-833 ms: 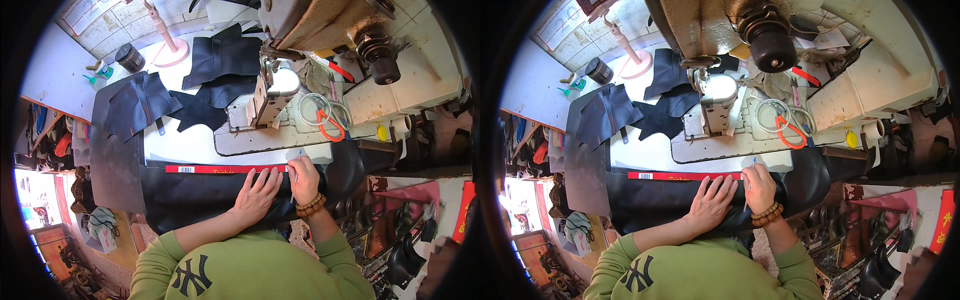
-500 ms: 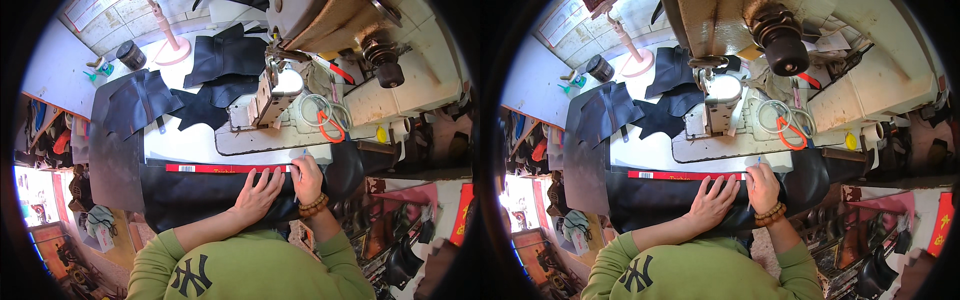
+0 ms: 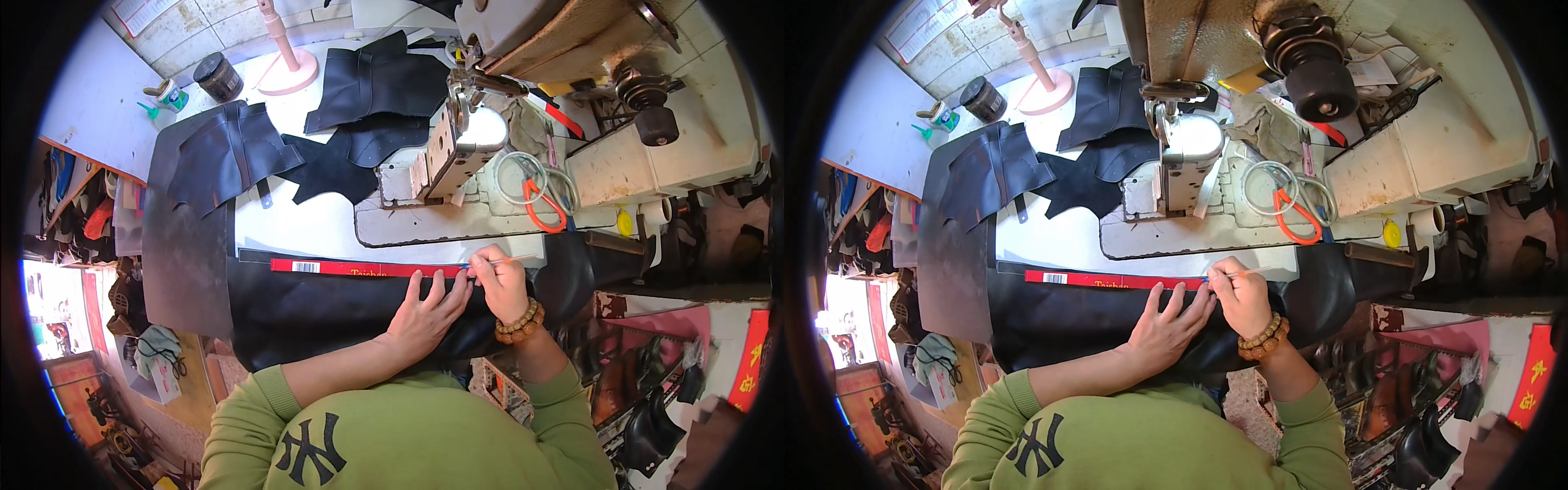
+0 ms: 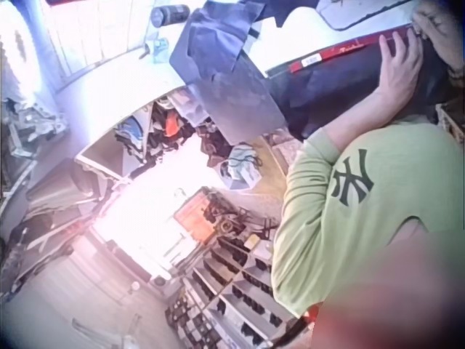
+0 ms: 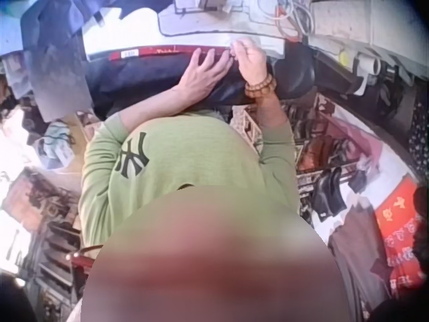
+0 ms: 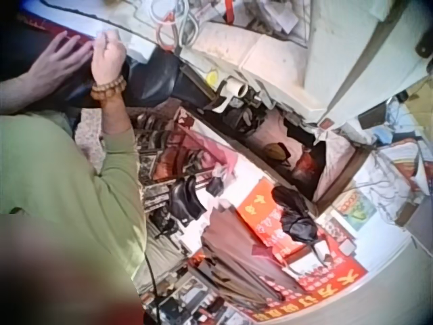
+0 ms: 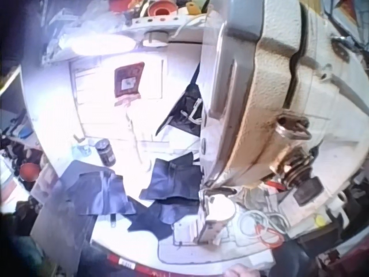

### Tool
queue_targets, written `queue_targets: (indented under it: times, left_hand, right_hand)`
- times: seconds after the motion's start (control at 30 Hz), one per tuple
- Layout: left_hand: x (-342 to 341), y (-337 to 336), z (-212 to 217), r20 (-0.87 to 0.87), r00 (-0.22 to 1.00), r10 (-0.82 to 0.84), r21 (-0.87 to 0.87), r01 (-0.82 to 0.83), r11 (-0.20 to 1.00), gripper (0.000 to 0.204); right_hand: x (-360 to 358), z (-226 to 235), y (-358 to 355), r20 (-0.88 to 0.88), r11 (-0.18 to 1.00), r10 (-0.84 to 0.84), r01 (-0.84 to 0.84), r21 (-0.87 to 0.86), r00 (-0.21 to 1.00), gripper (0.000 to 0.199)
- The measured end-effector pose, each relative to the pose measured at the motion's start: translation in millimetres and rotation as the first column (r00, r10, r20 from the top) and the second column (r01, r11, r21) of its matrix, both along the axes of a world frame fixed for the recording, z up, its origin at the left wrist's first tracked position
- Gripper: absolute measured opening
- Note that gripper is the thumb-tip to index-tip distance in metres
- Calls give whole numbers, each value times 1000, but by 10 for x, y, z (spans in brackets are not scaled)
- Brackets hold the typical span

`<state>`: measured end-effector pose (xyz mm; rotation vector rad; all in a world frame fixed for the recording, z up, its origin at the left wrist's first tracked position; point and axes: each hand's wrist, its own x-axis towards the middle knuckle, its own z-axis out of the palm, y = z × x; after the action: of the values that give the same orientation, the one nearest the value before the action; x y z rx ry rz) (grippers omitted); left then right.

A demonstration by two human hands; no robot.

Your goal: The person measures and marks a large black leather sheet on a worktable using a red ruler and a white marking pen. They repeatedly reposition the ruler and draw straight lines across the leather surface.

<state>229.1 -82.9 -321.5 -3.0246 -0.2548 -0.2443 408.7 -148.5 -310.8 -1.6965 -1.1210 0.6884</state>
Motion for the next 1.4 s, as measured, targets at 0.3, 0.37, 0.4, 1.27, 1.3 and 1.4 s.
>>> queue_targets:
  times: [0.3,0.37,0.4,1.27,1.3,1.4]
  left_hand:
    - [-15,-27,-4,-21,1000,10,-46,-11,999,64]
    - [-14,-37,-6,-40,999,16,-71,-18,997,64]
    - [-14,-42,-7,-32,999,18,-68,-20,998,64]
    - [-1,-85,-41,-10,998,67,-183,-68,981,76]
    - [-1,-84,-42,-5,998,67,-180,-67,981,76]
    - [2,-82,-42,-7,998,65,-182,-66,981,76]
  right_hand:
    - [-58,-113,-49,32,997,-74,73,35,997,20]
    - [-87,-129,-60,-38,992,-104,107,60,994,17]
    - [-95,-132,-64,-96,988,-117,126,89,988,16]
    - [127,-112,-204,629,979,7,-133,152,778,23]
    - [132,-106,-207,632,979,9,-135,152,775,23]
    - [131,-88,-209,634,980,10,-135,149,773,24]
